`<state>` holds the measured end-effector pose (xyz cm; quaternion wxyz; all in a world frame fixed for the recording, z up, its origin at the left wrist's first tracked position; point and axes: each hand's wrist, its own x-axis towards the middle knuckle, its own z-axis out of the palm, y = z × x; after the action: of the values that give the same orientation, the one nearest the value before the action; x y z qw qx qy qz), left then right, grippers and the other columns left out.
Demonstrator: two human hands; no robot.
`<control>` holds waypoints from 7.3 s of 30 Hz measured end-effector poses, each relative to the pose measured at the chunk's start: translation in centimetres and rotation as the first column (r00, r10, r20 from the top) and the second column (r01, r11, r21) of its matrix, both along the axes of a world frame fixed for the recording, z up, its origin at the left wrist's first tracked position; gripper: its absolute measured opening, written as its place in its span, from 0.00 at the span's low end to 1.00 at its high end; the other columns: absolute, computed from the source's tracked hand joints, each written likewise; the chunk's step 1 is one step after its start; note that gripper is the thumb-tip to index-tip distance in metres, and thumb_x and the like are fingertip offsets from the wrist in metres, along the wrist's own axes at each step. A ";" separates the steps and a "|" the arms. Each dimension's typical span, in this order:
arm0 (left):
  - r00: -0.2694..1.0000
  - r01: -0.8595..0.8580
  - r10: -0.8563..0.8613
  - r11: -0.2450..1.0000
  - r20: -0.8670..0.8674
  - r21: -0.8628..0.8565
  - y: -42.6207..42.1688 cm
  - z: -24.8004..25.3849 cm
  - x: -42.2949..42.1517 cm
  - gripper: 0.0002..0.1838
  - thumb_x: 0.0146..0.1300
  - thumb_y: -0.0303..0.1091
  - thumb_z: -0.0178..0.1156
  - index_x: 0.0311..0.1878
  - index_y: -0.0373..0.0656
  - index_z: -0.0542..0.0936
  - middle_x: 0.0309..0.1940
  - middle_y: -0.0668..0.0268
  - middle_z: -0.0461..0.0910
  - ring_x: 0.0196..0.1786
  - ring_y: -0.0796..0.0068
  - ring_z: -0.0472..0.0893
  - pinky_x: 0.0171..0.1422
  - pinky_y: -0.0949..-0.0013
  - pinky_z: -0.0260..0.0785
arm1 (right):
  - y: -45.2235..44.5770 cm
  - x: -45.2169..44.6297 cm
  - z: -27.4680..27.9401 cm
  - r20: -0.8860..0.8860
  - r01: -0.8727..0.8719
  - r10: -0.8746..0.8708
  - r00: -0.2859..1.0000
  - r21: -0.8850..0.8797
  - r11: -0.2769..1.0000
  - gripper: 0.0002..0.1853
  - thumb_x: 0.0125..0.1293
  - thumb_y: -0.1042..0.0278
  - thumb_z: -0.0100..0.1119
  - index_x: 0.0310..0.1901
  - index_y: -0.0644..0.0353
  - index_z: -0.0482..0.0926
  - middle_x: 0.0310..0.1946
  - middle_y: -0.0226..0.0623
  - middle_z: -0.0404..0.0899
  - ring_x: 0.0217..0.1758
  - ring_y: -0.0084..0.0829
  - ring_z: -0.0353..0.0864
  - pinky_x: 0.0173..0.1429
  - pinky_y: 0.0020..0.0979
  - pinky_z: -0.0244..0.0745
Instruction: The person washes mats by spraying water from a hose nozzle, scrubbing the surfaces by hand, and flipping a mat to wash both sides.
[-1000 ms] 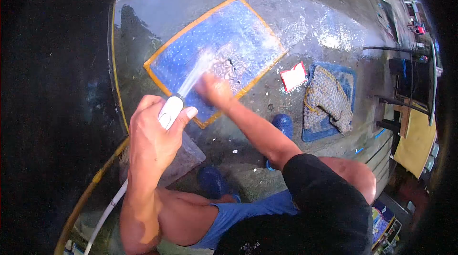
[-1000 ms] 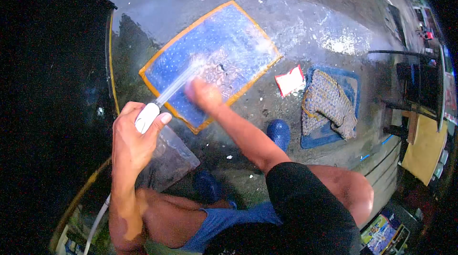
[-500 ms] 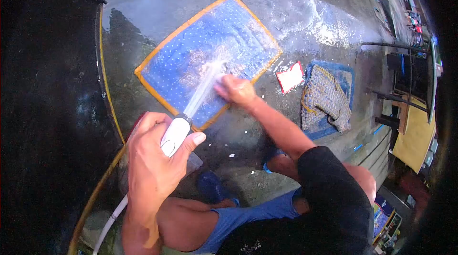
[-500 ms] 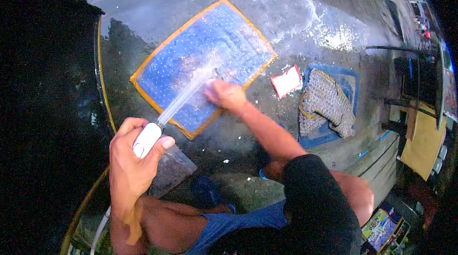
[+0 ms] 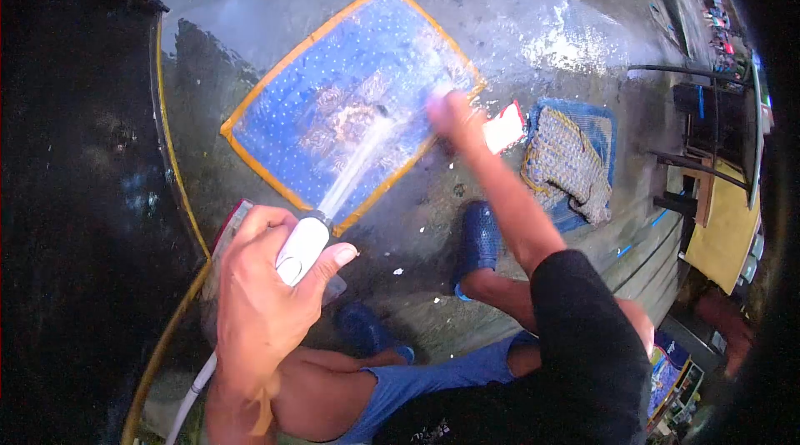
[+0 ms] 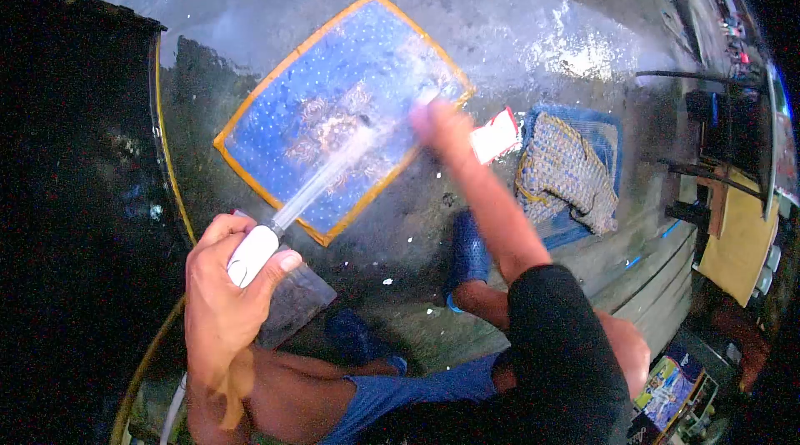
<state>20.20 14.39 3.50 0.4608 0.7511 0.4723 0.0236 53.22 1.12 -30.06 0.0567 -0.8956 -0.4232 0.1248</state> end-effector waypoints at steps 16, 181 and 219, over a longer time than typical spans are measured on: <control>0.999 0.011 -0.014 0.999 -0.046 -0.050 -0.7 -0.4 -1.6 0.20 0.58 0.40 0.79 0.35 0.31 0.84 0.35 0.50 0.80 0.35 0.48 0.81 0.42 0.53 0.72 | 2.9 -10.9 2.3 -0.108 -0.102 0.133 0.985 0.251 0.963 0.20 0.70 0.44 0.65 0.39 0.55 0.78 0.29 0.49 0.86 0.32 0.55 0.87 0.36 0.53 0.81; 0.963 -0.269 0.270 0.947 0.019 0.177 1.4 2.5 -1.8 0.16 0.50 0.34 0.82 0.35 0.34 0.86 0.45 0.56 0.82 0.42 0.60 0.84 0.47 0.62 0.75 | 26.5 -3.7 1.8 -0.131 -0.441 0.478 0.869 0.237 0.866 0.24 0.72 0.43 0.56 0.48 0.59 0.83 0.43 0.55 0.88 0.47 0.57 0.88 0.54 0.56 0.81; 0.993 -0.105 0.098 0.988 0.069 0.115 1.3 1.1 1.1 0.16 0.52 0.33 0.81 0.36 0.32 0.86 0.42 0.56 0.82 0.38 0.62 0.83 0.43 0.64 0.74 | 3.9 -10.2 2.1 -0.072 0.161 -0.147 0.987 0.265 0.951 0.19 0.72 0.47 0.64 0.46 0.57 0.77 0.36 0.54 0.85 0.38 0.58 0.87 0.44 0.55 0.82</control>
<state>21.29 15.67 4.62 0.4284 0.7508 0.4930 0.0986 43.01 5.00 -27.93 0.1987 -0.9063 -0.3635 0.0838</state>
